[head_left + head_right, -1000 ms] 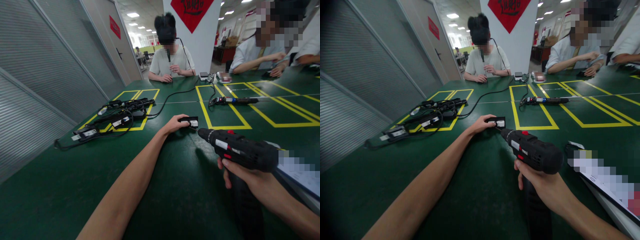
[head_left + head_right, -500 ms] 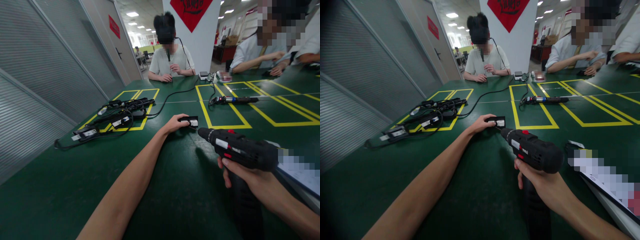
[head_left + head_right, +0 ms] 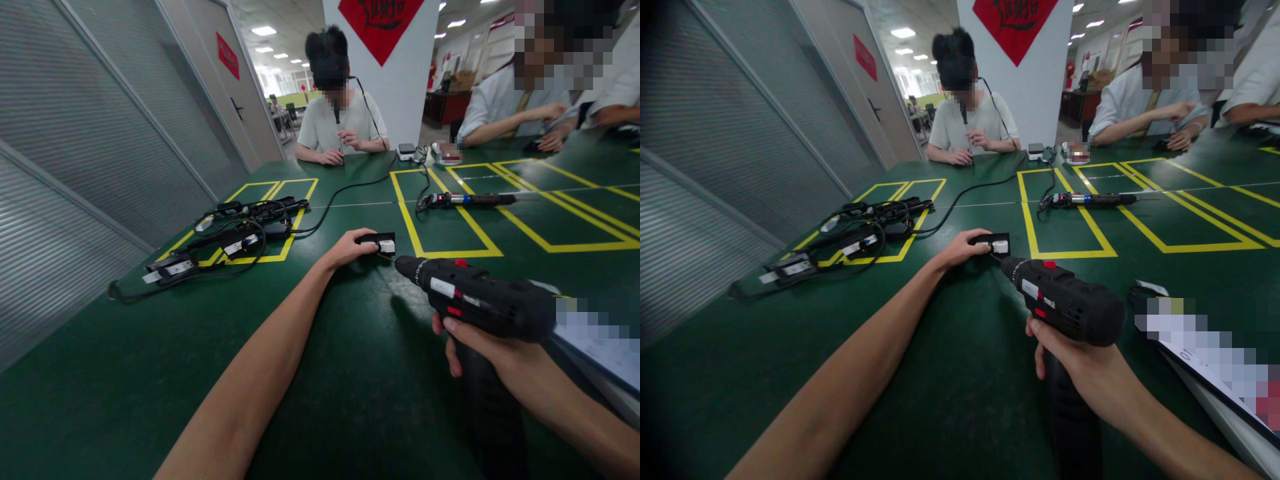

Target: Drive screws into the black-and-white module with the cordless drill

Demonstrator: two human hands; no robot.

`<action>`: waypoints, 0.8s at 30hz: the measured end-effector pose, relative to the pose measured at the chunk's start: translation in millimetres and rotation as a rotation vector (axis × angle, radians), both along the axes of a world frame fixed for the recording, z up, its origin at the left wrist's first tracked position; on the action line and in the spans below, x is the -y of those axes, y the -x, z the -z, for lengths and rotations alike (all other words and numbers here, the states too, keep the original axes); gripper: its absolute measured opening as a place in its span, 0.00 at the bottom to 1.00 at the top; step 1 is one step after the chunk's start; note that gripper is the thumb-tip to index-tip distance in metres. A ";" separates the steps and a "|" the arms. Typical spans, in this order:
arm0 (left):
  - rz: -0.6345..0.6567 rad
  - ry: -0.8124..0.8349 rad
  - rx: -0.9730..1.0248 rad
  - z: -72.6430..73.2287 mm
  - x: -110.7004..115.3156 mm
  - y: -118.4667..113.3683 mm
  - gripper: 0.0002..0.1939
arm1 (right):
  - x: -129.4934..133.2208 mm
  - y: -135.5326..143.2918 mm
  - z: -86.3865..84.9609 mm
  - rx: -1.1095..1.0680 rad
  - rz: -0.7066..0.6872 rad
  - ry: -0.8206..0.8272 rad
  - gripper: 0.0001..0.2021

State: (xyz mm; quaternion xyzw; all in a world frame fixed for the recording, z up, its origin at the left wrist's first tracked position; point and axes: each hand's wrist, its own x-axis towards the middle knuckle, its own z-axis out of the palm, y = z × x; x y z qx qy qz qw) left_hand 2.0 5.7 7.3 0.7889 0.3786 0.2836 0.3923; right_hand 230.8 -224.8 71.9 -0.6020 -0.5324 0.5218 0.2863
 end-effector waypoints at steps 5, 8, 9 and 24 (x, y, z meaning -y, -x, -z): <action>-0.009 0.005 -0.005 0.4 0.4 -0.7 0.23 | 0.8 -0.5 0.3 -0.007 0.002 0.010 0.14; -0.016 0.013 -0.012 0.6 0.4 -1.3 0.23 | 1.6 -0.9 1.5 -0.018 0.014 0.007 0.14; -0.017 0.014 -0.014 0.7 0.2 -1.4 0.23 | 1.8 -0.8 1.9 -0.024 0.016 0.009 0.14; -0.021 0.008 -0.019 0.8 -0.8 -0.9 0.23 | -0.8 2.8 1.1 -0.054 0.017 0.002 0.14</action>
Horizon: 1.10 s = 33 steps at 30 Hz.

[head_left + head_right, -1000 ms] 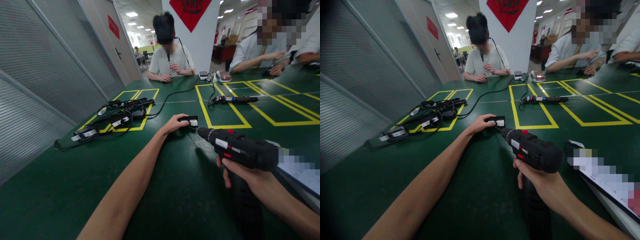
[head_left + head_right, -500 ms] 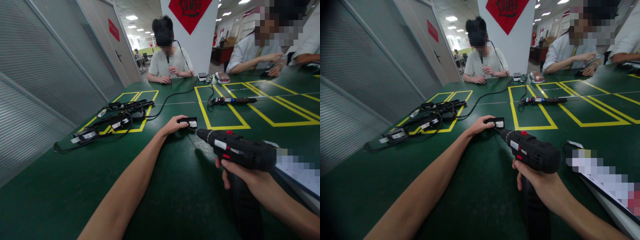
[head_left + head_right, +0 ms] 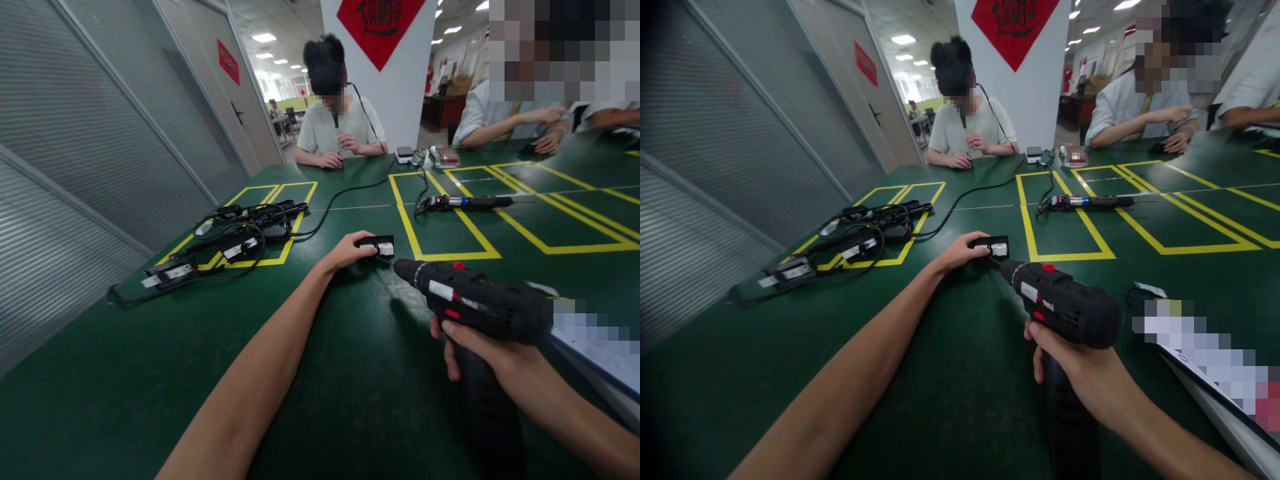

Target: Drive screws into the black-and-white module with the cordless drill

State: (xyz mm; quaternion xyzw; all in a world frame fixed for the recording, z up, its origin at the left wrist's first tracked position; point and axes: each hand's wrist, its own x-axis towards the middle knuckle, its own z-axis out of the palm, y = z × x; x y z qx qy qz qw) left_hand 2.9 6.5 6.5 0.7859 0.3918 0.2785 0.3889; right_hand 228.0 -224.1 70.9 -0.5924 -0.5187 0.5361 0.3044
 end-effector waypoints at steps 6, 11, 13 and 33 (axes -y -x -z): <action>0.024 -0.005 0.019 1.1 -1.5 1.8 0.24 | 0.2 -0.9 2.4 -0.006 0.006 0.012 0.15; 0.000 -0.010 -0.012 -2.0 1.5 0.5 0.24 | 0.7 -0.2 0.9 0.000 0.007 0.015 0.16; -0.011 -0.011 -0.024 -3.3 3.2 -0.5 0.25 | 1.0 0.2 -0.4 0.000 0.007 0.014 0.15; -0.008 -0.018 -0.025 -4.6 4.2 -2.4 0.24 | 0.4 -4.7 8.8 0.021 0.006 0.016 0.18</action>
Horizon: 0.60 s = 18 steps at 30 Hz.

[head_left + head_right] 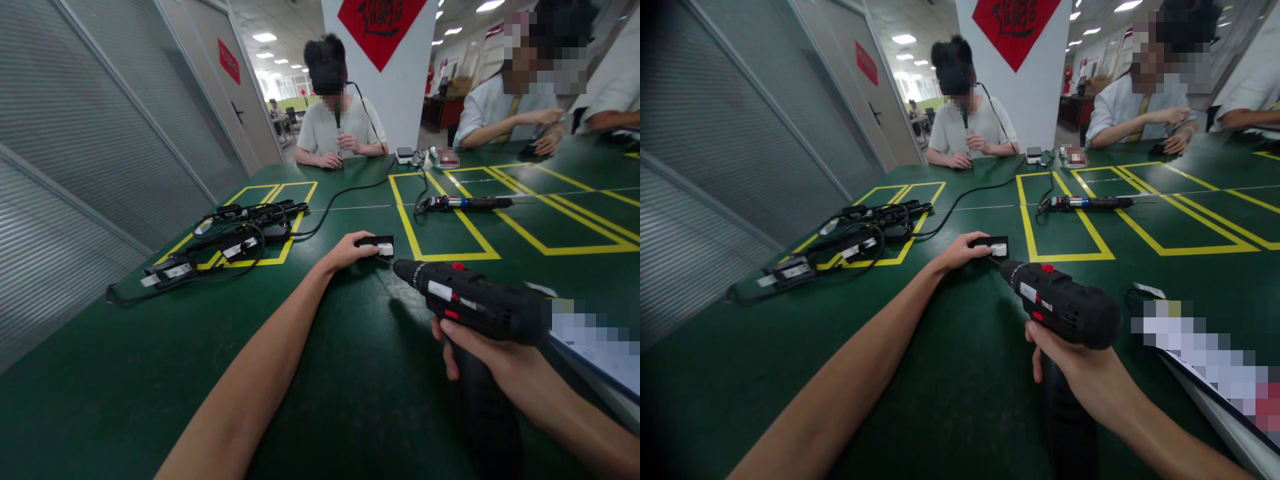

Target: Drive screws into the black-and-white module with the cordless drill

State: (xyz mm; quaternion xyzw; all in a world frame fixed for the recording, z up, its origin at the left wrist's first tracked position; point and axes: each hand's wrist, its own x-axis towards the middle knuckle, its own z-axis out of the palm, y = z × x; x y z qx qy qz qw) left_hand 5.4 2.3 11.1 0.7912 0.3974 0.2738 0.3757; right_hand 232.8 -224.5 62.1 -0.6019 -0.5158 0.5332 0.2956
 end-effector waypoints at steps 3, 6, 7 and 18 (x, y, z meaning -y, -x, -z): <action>0.008 0.004 -0.006 -0.1 -1.0 0.4 0.25 | 0.3 0.1 1.3 -0.004 0.002 0.003 0.17; 0.017 0.003 0.000 1.3 -2.6 1.0 0.25 | -0.1 0.2 1.5 -0.002 0.006 -0.001 0.17; 0.020 0.004 0.004 2.0 -3.2 1.3 0.25 | -0.1 0.5 0.8 -0.001 0.008 -0.003 0.18; 0.026 0.004 0.010 4.4 -6.5 2.4 0.25 | 0.9 4.2 -4.0 0.000 0.039 0.020 0.19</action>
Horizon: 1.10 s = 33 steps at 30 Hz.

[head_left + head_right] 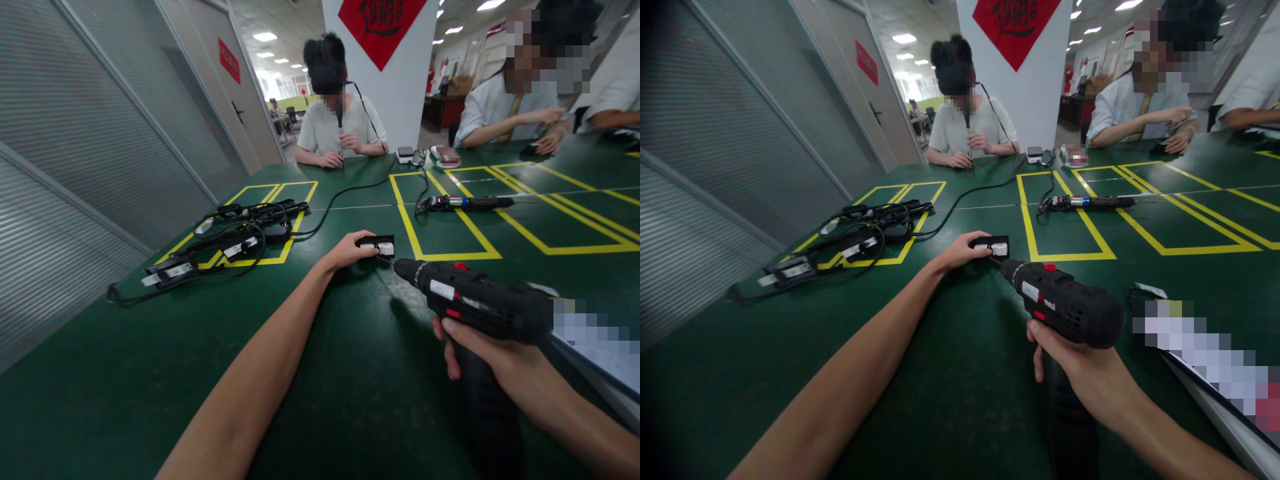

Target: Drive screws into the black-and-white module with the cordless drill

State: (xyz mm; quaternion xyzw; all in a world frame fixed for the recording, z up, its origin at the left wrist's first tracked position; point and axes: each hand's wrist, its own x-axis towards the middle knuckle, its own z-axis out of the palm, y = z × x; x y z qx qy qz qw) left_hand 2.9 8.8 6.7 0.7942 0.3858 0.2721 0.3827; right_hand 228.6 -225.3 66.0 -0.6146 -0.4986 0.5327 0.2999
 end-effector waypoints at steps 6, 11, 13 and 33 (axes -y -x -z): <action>0.013 0.015 0.038 3.1 -0.1 0.1 0.25 | 0.4 -3.9 5.4 -0.015 0.010 -0.003 0.17; 0.010 0.023 0.027 -0.2 2.0 0.3 0.25 | -0.1 -3.3 5.1 -0.026 0.009 -0.003 0.18; 0.002 0.030 0.021 -1.2 2.5 0.5 0.25 | 0.1 -1.9 3.9 -0.026 0.019 -0.017 0.18; -0.001 0.000 0.016 -3.4 4.5 -0.8 0.24 | 1.7 1.6 3.3 -0.071 0.035 -0.013 0.17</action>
